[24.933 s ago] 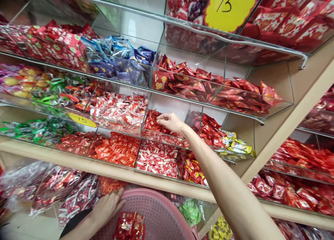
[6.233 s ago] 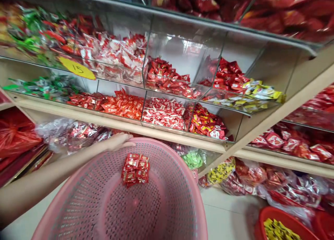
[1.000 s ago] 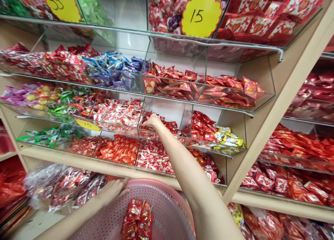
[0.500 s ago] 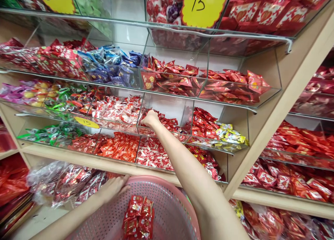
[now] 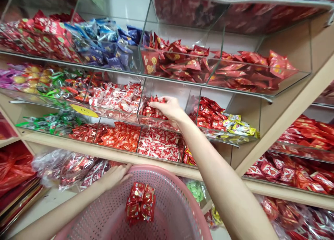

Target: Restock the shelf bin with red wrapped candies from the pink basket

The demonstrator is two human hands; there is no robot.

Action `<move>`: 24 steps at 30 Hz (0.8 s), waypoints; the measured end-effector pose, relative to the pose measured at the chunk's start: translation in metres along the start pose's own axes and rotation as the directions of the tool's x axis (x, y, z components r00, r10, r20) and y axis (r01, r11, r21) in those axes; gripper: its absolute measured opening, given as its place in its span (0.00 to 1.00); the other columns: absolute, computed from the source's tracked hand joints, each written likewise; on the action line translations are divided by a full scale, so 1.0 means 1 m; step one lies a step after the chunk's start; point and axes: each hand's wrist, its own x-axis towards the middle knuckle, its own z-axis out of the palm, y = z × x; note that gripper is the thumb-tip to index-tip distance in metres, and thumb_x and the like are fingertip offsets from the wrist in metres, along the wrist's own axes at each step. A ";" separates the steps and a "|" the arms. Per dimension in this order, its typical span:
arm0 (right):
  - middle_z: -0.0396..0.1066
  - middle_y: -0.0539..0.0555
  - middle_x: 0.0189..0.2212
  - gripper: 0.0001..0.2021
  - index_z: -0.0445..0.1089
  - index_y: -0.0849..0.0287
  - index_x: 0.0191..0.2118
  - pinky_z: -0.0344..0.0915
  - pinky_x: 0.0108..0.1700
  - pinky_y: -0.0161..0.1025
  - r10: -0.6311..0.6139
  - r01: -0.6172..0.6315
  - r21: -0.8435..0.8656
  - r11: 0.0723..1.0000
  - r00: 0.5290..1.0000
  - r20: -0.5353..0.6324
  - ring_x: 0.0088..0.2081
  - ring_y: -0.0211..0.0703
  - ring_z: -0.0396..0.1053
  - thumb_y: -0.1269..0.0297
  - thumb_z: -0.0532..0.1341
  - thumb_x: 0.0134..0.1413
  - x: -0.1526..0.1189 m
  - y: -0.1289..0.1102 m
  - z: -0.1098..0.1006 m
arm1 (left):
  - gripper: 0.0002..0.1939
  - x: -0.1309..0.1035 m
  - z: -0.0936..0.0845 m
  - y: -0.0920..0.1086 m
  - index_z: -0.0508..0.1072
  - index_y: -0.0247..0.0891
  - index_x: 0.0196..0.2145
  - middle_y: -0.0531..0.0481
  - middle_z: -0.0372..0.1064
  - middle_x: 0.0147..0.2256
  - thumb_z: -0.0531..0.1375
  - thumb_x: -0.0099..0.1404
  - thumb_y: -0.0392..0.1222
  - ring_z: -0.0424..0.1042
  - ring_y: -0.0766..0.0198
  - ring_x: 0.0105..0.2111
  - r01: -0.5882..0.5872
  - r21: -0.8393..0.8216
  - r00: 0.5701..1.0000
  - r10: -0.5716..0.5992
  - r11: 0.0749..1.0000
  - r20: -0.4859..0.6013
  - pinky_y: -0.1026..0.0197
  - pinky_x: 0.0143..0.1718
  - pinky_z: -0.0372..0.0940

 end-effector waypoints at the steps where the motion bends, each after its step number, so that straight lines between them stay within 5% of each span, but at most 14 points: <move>1: 0.62 0.46 0.21 0.08 0.64 0.61 0.28 0.55 0.22 0.29 -0.043 0.042 0.033 0.999 0.999 0.027 0.20 0.28 0.56 0.65 0.64 0.46 -0.017 0.003 -0.006 | 0.20 0.001 0.000 0.000 0.60 0.37 0.52 0.39 0.73 0.36 0.45 0.67 0.48 0.74 0.48 0.38 -0.004 -0.004 1.000 0.004 1.000 0.006 0.54 0.36 0.66; 5: 0.67 0.48 0.26 0.09 0.66 0.59 0.32 0.58 0.27 0.32 -0.027 0.019 0.036 0.999 0.968 0.248 0.24 0.32 0.61 0.62 0.65 0.45 -0.084 0.043 -0.007 | 0.21 0.004 -0.001 0.004 0.57 0.37 0.54 0.38 0.72 0.39 0.44 0.68 0.49 0.73 0.49 0.40 -0.029 -0.021 0.999 0.030 0.999 0.024 0.54 0.38 0.66; 10: 0.60 0.43 0.21 0.05 0.66 0.60 0.28 0.54 0.26 0.32 0.129 -0.065 -0.135 0.989 0.825 0.550 0.23 0.32 0.55 0.67 0.63 0.44 -0.137 0.132 0.029 | 0.20 0.004 -0.002 0.011 0.57 0.37 0.53 0.39 0.72 0.37 0.45 0.68 0.49 0.73 0.50 0.39 -0.050 -0.015 0.998 0.051 0.999 0.033 0.54 0.37 0.66; 13: 0.63 0.45 0.23 0.04 0.66 0.60 0.28 0.54 0.28 0.32 0.169 0.018 -0.285 0.958 0.768 0.617 0.25 0.33 0.58 0.69 0.62 0.44 -0.153 0.169 0.045 | 0.20 0.003 -0.001 0.016 0.57 0.37 0.53 0.40 0.72 0.36 0.45 0.68 0.49 0.73 0.51 0.38 -0.057 -0.005 0.998 0.058 0.998 0.026 0.55 0.37 0.66; 24: 0.71 0.51 0.29 0.07 0.67 0.59 0.30 0.55 0.27 0.33 0.265 0.248 -0.522 0.816 0.642 0.720 0.30 0.39 0.65 0.74 0.57 0.41 -0.212 0.184 0.047 | 0.18 0.003 0.007 0.026 0.62 0.37 0.47 0.41 0.72 0.35 0.47 0.67 0.52 0.74 0.51 0.37 -0.081 -0.017 0.996 0.081 0.997 0.025 0.56 0.36 0.66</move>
